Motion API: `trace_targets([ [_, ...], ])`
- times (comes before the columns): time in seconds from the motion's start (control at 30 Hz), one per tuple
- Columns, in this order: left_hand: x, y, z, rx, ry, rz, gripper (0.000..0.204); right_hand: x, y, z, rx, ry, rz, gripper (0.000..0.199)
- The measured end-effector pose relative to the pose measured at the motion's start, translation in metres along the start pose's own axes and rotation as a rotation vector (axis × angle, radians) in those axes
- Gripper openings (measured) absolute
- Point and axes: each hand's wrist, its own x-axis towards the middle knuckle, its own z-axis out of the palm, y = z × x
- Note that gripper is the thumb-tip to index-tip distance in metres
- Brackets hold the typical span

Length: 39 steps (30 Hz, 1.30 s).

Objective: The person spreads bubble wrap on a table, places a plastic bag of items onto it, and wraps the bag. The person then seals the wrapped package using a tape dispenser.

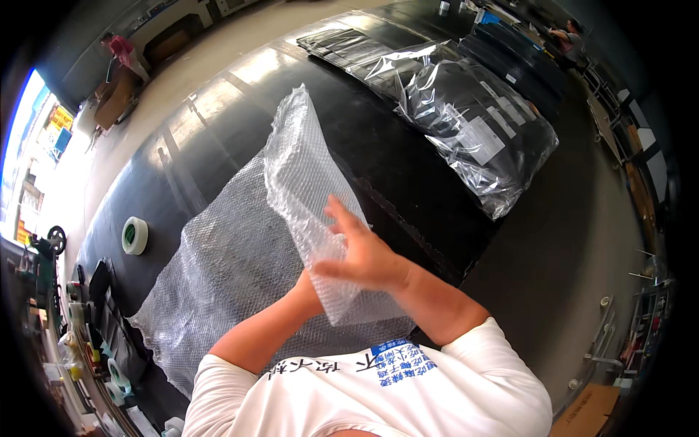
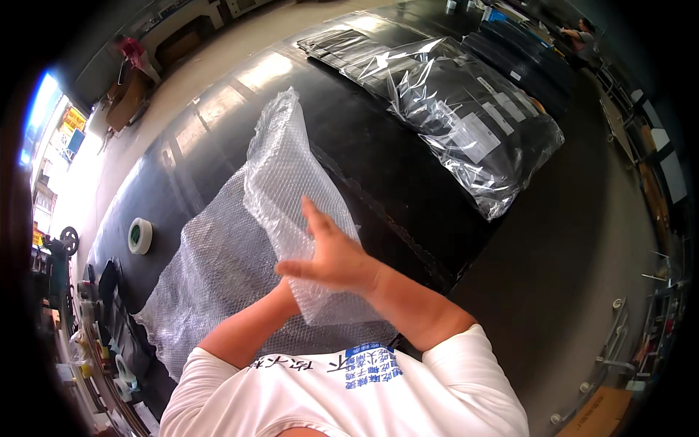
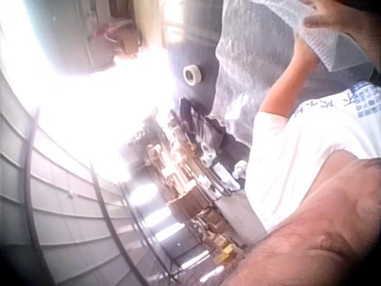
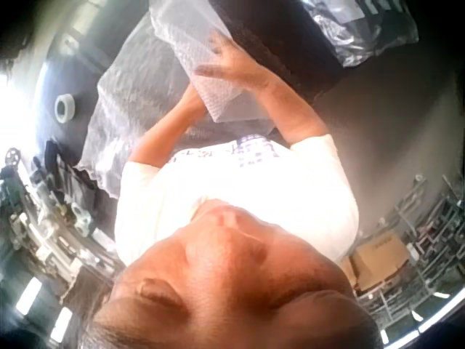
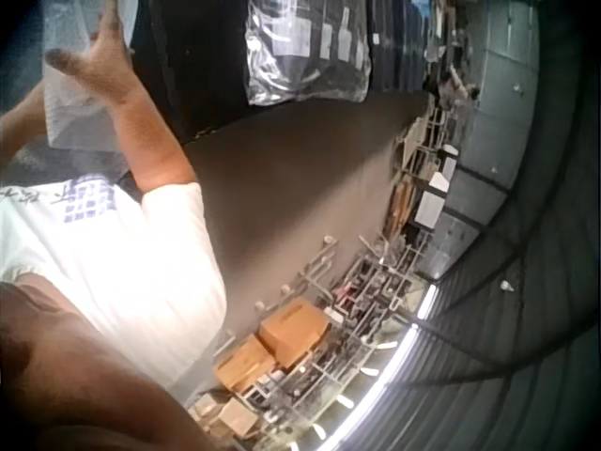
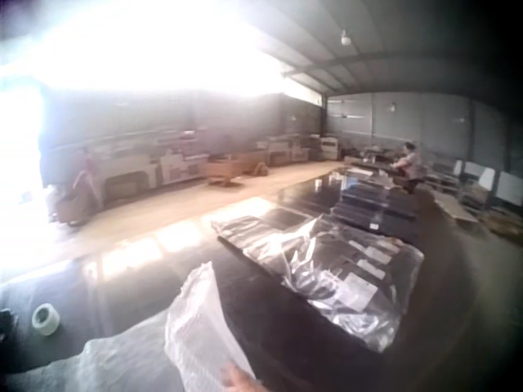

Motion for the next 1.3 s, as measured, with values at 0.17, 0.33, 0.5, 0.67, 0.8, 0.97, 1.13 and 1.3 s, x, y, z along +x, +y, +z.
trace_targets([
  [0.17,-0.003,0.002,0.001,0.178,0.010,0.013,0.039,-0.041,-0.032,0.050,-0.651,-0.090,-0.282,0.117],
  [0.33,0.010,-0.005,-0.006,0.501,-0.020,0.044,0.041,-0.028,0.004,-0.014,-0.423,0.153,-0.111,0.050],
  [0.5,0.031,0.038,-0.032,0.834,-0.133,0.065,0.042,-0.038,0.069,-0.198,-0.349,0.772,0.324,0.032],
  [0.67,0.108,0.051,0.023,0.752,0.039,0.206,0.042,-0.077,0.175,-0.256,-0.804,0.791,0.538,0.037],
  [0.8,0.146,0.028,0.073,0.825,-0.112,0.206,0.043,-0.073,0.142,-0.209,-0.932,0.773,0.655,0.042],
  [0.97,0.147,-0.001,0.115,0.899,-0.175,0.157,0.067,-0.115,0.150,-0.211,-1.087,0.910,0.183,0.058],
  [1.13,0.105,0.015,0.087,0.844,-0.171,0.067,0.076,-0.109,0.122,-0.191,-1.203,1.151,0.200,0.070],
  [1.3,0.039,0.010,0.057,0.684,-0.141,0.171,0.067,-0.102,0.068,-0.117,-1.027,0.637,-0.362,0.052],
])
